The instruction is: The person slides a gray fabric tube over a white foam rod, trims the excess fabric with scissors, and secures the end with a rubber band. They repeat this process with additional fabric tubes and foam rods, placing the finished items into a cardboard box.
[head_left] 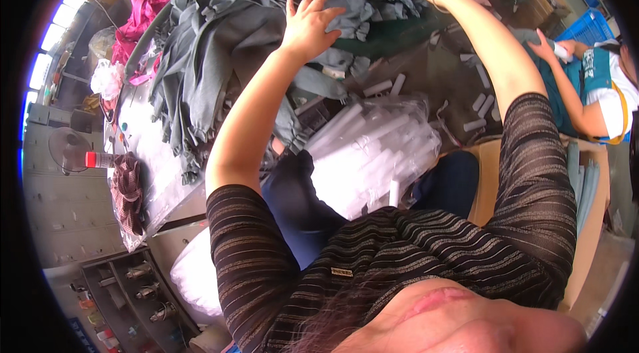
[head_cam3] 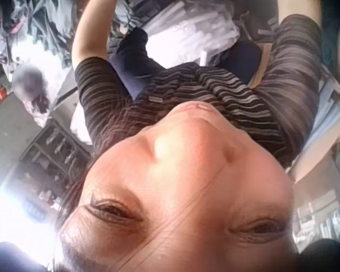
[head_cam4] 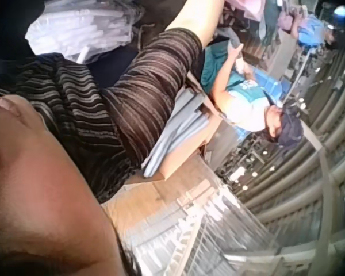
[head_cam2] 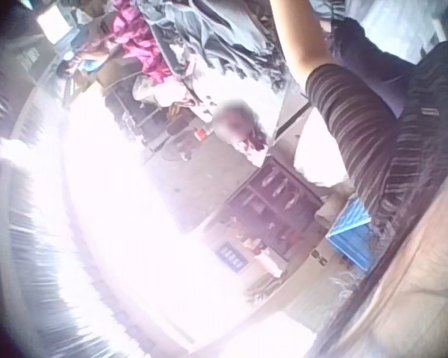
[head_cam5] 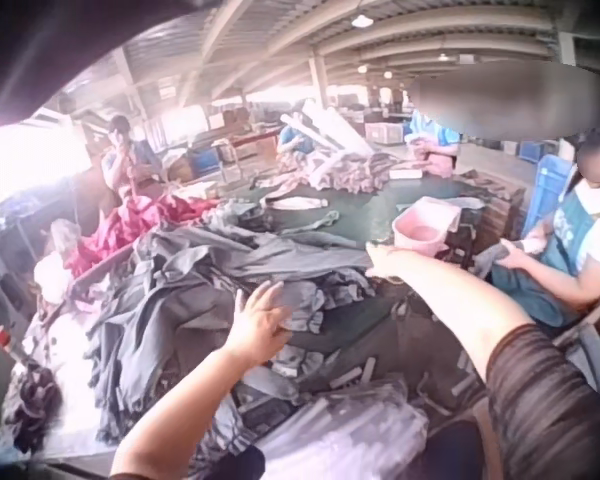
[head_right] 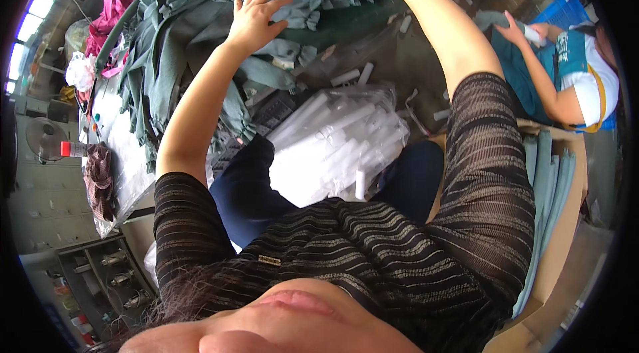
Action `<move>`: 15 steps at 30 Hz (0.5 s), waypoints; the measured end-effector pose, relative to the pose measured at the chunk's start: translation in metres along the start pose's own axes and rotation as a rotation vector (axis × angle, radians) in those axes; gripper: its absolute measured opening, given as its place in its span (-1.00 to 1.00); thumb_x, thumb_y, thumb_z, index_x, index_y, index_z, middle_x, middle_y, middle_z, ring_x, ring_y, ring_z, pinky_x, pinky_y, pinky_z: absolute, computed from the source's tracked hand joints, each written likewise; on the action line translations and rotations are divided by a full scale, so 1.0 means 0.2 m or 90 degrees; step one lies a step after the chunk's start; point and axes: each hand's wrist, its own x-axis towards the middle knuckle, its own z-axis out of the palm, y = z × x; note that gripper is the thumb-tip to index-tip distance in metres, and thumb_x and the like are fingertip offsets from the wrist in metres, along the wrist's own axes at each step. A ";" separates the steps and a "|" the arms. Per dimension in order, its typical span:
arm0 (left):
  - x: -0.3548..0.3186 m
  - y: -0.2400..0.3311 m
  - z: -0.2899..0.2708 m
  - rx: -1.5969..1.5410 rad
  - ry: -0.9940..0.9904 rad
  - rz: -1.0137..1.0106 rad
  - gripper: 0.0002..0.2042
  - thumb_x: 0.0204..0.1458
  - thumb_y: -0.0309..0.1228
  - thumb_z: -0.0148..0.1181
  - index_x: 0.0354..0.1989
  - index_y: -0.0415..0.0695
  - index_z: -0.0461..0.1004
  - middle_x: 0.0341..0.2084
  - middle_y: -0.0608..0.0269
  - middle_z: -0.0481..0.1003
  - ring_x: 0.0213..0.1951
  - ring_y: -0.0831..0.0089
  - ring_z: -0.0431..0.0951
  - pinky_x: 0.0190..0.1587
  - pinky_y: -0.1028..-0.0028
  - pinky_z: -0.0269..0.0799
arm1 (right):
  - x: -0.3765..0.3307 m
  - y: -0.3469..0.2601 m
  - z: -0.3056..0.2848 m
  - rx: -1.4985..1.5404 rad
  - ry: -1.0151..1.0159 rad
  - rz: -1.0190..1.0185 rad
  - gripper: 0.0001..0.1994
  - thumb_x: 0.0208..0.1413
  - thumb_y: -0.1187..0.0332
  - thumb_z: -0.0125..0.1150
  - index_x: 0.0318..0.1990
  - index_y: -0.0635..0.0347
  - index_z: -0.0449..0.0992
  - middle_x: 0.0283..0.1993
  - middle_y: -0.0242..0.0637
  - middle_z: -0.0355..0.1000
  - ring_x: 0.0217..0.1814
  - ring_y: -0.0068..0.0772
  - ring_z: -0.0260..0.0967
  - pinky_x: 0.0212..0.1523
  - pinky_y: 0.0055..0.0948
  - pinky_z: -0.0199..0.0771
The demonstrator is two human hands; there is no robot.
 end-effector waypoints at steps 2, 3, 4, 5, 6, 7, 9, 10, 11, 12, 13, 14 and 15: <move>-0.18 0.03 -0.01 -0.025 -0.035 -0.014 -0.52 -0.14 -0.24 0.30 0.06 0.24 0.41 0.29 0.29 0.09 0.35 0.23 -0.06 0.28 -0.14 -0.25 | -0.05 -0.25 -0.11 0.020 -0.253 -0.033 -0.17 -0.01 0.18 0.26 0.33 0.26 -0.07 0.27 0.12 0.11 0.29 -0.03 0.13 0.24 -0.29 0.17; -0.22 0.07 -0.05 -0.043 -0.040 -0.005 -0.52 -0.14 -0.25 0.31 0.05 0.24 0.42 0.28 0.29 0.10 0.35 0.22 -0.05 0.28 -0.14 -0.25 | -0.09 -0.25 -0.16 0.028 -0.246 -0.018 -0.29 -0.03 0.21 0.23 0.22 0.25 0.02 0.19 0.10 0.16 0.24 -0.04 0.17 0.19 -0.27 0.21; -0.25 0.13 -0.06 -0.063 -0.044 0.004 -0.53 -0.13 -0.27 0.31 0.05 0.25 0.42 0.28 0.30 0.11 0.34 0.21 -0.03 0.28 -0.13 -0.24 | -0.13 -0.16 -0.17 0.044 -0.135 0.009 -0.41 -0.04 0.23 0.19 0.11 0.24 0.11 0.11 0.08 0.21 0.19 -0.05 0.22 0.15 -0.25 0.24; -0.32 0.15 -0.09 -0.049 -0.044 0.014 -0.53 -0.12 -0.27 0.30 0.06 0.25 0.42 0.27 0.30 0.13 0.34 0.21 -0.02 0.28 -0.12 -0.22 | -0.13 -0.14 -0.18 0.069 -0.037 0.019 -0.53 -0.06 0.26 0.16 0.00 0.23 0.20 0.03 0.07 0.26 0.14 -0.05 0.26 0.10 -0.22 0.28; -0.40 0.18 -0.12 -0.053 -0.058 0.021 -0.53 -0.11 -0.28 0.30 0.06 0.24 0.42 0.27 0.29 0.13 0.33 0.20 -0.01 0.28 -0.12 -0.22 | -0.15 -0.15 -0.19 0.100 0.070 0.029 -0.64 -0.07 0.29 0.13 -0.11 0.22 0.29 -0.05 0.05 0.32 0.10 -0.06 0.30 0.05 -0.20 0.31; -0.47 0.21 -0.15 -0.059 -0.067 0.032 -0.54 -0.11 -0.28 0.29 0.05 0.23 0.43 0.27 0.29 0.14 0.33 0.19 -0.01 0.28 -0.11 -0.21 | -0.16 -0.14 -0.19 0.132 0.180 0.032 -0.74 -0.09 0.31 0.09 -0.22 0.20 0.38 -0.13 0.03 0.37 0.05 -0.06 0.34 0.01 -0.18 0.35; -0.62 0.26 -0.23 -0.073 -0.087 0.039 -0.57 -0.10 -0.30 0.28 0.03 0.19 0.45 0.25 0.27 0.16 0.32 0.19 0.02 0.28 -0.11 -0.19 | -0.17 -0.19 -0.22 0.175 0.372 0.005 -0.82 -0.12 0.36 0.02 -0.45 0.18 0.56 -0.28 0.00 0.47 -0.05 -0.08 0.42 -0.09 -0.13 0.41; -0.68 0.29 -0.27 -0.078 -0.099 0.024 -0.58 -0.10 -0.31 0.28 0.03 0.18 0.45 0.24 0.26 0.17 0.31 0.18 0.03 0.28 -0.11 -0.18 | -0.23 -0.27 -0.29 0.159 0.289 0.042 -0.83 -0.12 0.35 0.05 -0.41 0.18 0.54 -0.28 0.00 0.47 -0.06 -0.06 0.42 -0.09 -0.12 0.41; -0.73 0.32 -0.29 -0.082 -0.106 0.009 -0.58 -0.09 -0.32 0.28 0.02 0.16 0.46 0.23 0.26 0.18 0.31 0.18 0.04 0.27 -0.11 -0.17 | -0.27 -0.33 -0.34 0.138 0.210 0.077 -0.82 -0.12 0.33 0.08 -0.37 0.18 0.52 -0.27 0.01 0.47 -0.06 -0.04 0.42 -0.09 -0.12 0.41; -0.76 0.33 -0.30 -0.086 -0.103 0.002 -0.58 -0.10 -0.32 0.29 0.01 0.15 0.46 0.23 0.26 0.19 0.31 0.18 0.05 0.28 -0.10 -0.17 | -0.29 -0.36 -0.36 0.116 0.130 0.111 -0.80 -0.12 0.32 0.11 -0.33 0.17 0.51 -0.27 0.01 0.46 -0.07 -0.02 0.42 -0.09 -0.12 0.42; -0.79 0.34 -0.29 -0.094 -0.099 -0.006 -0.58 -0.11 -0.32 0.29 0.01 0.15 0.46 0.22 0.25 0.19 0.30 0.18 0.06 0.28 -0.09 -0.16 | -0.31 -0.37 -0.35 0.124 0.060 0.120 -0.72 -0.14 0.31 0.15 -0.20 0.13 0.42 -0.16 0.00 0.41 0.00 -0.02 0.37 -0.04 -0.13 0.39; -0.82 0.36 -0.28 -0.102 -0.096 -0.013 -0.58 -0.11 -0.32 0.29 0.01 0.14 0.46 0.22 0.25 0.20 0.30 0.18 0.06 0.28 -0.08 -0.15 | -0.31 -0.37 -0.32 0.132 -0.011 0.129 -0.59 -0.16 0.31 0.20 -0.07 0.09 0.33 -0.06 -0.01 0.36 0.06 -0.02 0.33 0.00 -0.14 0.37; -0.85 0.37 -0.27 -0.113 -0.098 -0.015 -0.58 -0.12 -0.33 0.30 0.00 0.13 0.46 0.21 0.25 0.21 0.30 0.18 0.07 0.28 -0.07 -0.15 | -0.32 -0.37 -0.30 0.140 -0.081 0.138 -0.45 -0.17 0.30 0.24 0.06 0.04 0.24 0.05 -0.03 0.31 0.13 -0.02 0.28 0.05 -0.15 0.34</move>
